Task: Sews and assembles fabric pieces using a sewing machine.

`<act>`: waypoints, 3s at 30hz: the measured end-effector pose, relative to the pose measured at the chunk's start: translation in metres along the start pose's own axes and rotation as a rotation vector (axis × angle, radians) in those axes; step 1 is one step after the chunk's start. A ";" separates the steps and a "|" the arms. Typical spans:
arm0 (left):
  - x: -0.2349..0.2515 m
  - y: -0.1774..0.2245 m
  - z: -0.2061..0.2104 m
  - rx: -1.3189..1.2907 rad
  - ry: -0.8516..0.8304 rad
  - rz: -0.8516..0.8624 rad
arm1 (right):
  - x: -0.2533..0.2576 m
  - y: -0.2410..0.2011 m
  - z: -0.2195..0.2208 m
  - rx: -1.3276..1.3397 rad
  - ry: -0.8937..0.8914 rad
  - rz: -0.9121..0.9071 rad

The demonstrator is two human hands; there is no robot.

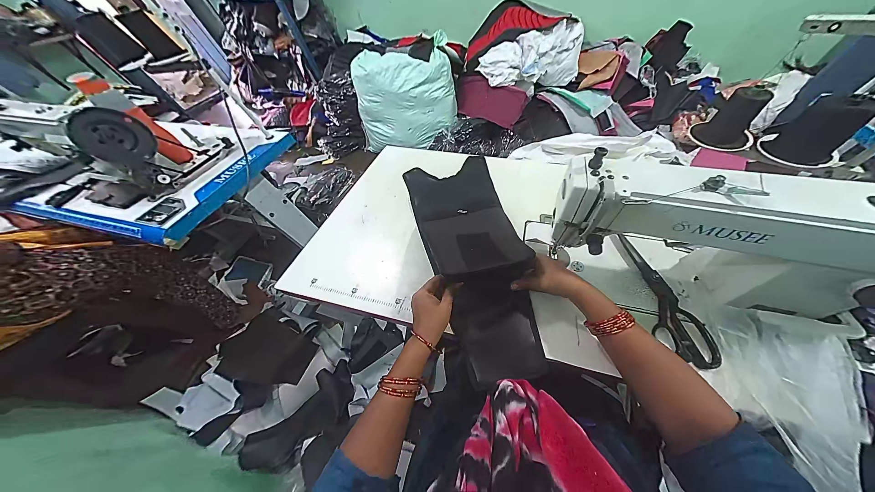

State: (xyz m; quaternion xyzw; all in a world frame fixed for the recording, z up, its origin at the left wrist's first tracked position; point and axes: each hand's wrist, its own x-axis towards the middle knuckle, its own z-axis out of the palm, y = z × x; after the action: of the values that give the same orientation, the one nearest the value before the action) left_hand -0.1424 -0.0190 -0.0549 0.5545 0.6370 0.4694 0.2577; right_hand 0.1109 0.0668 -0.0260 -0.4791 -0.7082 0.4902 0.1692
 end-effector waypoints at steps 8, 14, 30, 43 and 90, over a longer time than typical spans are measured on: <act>0.002 -0.003 0.000 0.006 0.006 0.001 | 0.011 0.015 0.010 -0.116 0.184 -0.057; 0.003 -0.007 0.001 0.005 0.015 0.014 | 0.003 0.015 -0.005 0.114 0.009 -0.107; 0.002 -0.004 0.008 0.032 0.046 0.061 | 0.012 0.001 0.003 0.114 0.096 0.087; -0.022 -0.006 -0.008 0.134 0.096 -0.039 | -0.010 -0.014 0.021 -0.036 -0.069 -0.025; -0.043 0.049 0.041 0.849 -0.647 0.271 | 0.004 0.010 0.041 -0.133 0.336 -0.015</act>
State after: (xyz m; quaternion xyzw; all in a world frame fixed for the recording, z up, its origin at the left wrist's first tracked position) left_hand -0.0738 -0.0492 -0.0370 0.8029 0.5814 0.0058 0.1314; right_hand 0.0847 0.0492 -0.0541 -0.5591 -0.7044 0.3539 0.2568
